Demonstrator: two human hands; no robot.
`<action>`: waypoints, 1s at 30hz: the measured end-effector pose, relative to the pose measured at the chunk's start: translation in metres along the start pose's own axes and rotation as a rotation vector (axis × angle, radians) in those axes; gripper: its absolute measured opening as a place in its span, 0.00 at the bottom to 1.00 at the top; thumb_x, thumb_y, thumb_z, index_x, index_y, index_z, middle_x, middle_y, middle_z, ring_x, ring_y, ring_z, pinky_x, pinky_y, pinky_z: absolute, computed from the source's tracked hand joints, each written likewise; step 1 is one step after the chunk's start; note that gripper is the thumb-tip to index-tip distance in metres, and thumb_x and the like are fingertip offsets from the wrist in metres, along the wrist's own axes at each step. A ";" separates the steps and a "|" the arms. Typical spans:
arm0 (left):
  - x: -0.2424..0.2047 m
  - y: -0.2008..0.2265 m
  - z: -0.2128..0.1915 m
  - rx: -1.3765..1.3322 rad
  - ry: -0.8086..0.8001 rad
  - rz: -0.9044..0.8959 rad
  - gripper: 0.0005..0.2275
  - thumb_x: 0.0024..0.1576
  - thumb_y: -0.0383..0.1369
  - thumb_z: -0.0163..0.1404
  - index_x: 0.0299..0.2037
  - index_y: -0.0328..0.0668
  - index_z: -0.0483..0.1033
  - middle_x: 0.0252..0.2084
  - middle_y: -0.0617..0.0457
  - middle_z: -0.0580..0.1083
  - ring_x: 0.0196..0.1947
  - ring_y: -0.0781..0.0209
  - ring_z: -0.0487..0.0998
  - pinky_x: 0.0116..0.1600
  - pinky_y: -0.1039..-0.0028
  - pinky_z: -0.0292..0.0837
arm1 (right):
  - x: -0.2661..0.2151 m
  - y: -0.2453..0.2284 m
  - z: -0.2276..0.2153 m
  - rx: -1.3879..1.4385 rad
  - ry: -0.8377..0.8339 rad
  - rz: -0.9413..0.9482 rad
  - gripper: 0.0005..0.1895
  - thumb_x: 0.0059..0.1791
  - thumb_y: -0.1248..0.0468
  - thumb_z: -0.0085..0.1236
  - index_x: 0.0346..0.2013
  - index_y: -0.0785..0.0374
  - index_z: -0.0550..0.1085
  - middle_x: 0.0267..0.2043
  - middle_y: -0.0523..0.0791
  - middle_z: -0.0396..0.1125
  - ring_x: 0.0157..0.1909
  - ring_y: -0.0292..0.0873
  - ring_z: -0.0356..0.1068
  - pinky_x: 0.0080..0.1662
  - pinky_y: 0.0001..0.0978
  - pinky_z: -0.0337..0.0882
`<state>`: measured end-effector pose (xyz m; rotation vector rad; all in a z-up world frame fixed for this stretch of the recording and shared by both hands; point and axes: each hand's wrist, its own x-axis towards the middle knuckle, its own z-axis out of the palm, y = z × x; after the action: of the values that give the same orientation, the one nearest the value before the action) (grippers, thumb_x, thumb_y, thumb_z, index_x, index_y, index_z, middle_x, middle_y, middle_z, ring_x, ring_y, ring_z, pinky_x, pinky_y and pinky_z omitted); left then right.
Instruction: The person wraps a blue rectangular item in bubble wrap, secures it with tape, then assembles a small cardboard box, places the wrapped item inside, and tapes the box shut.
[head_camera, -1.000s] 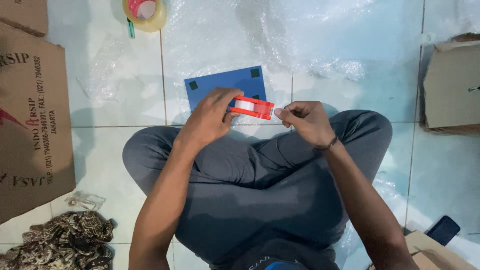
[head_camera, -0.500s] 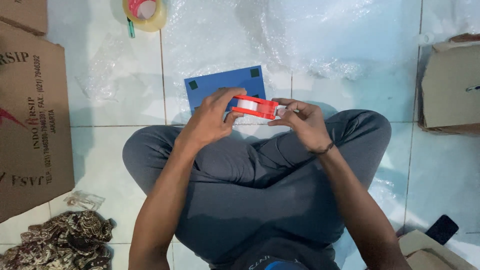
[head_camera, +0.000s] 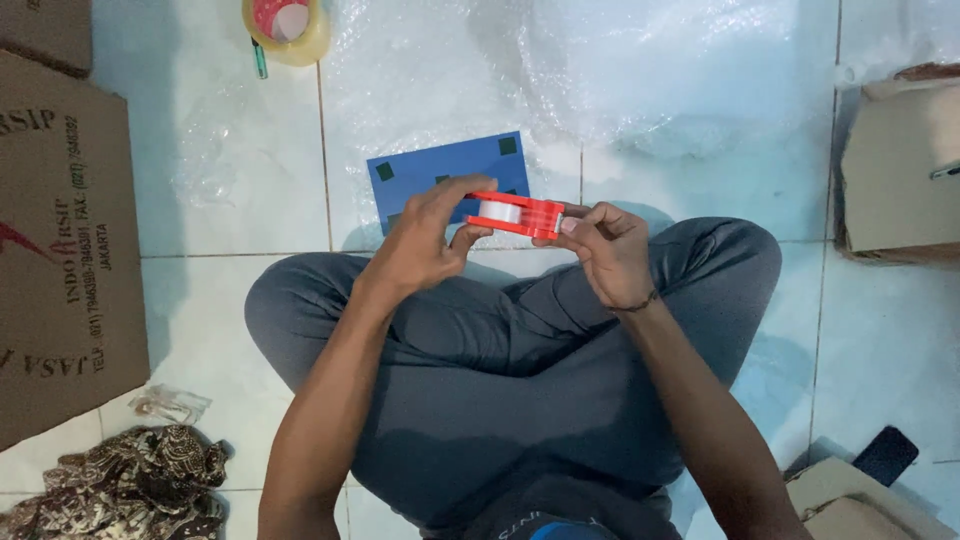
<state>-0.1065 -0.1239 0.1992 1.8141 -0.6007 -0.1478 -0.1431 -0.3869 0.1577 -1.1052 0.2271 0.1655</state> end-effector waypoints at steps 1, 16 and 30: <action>0.000 0.002 0.000 0.001 0.000 0.001 0.21 0.61 0.21 0.54 0.65 0.41 0.68 0.54 0.37 0.75 0.58 0.29 0.74 0.64 0.39 0.66 | -0.001 -0.001 0.001 0.000 0.000 -0.001 0.14 0.50 0.71 0.62 0.25 0.68 0.65 0.50 0.68 0.71 0.43 0.58 0.77 0.42 0.54 0.83; 0.000 0.010 -0.001 -0.081 0.046 -0.016 0.21 0.59 0.20 0.55 0.63 0.36 0.68 0.50 0.30 0.75 0.55 0.21 0.74 0.60 0.32 0.67 | 0.000 0.019 -0.034 -0.054 0.036 -0.045 0.13 0.54 0.71 0.55 0.26 0.66 0.65 0.44 0.65 0.72 0.41 0.58 0.78 0.42 0.54 0.83; -0.060 -0.007 -0.153 0.365 0.256 -0.381 0.24 0.50 0.12 0.57 0.58 0.23 0.71 0.50 0.38 0.76 0.50 0.49 0.79 0.56 0.65 0.73 | -0.013 -0.046 -0.054 0.126 -0.112 0.051 0.12 0.57 0.60 0.51 0.36 0.65 0.75 0.55 0.56 0.69 0.55 0.57 0.73 0.57 0.55 0.76</action>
<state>-0.0956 0.0370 0.2313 2.2464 -0.0972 -0.0604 -0.1493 -0.4556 0.1778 -0.9620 0.1637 0.2546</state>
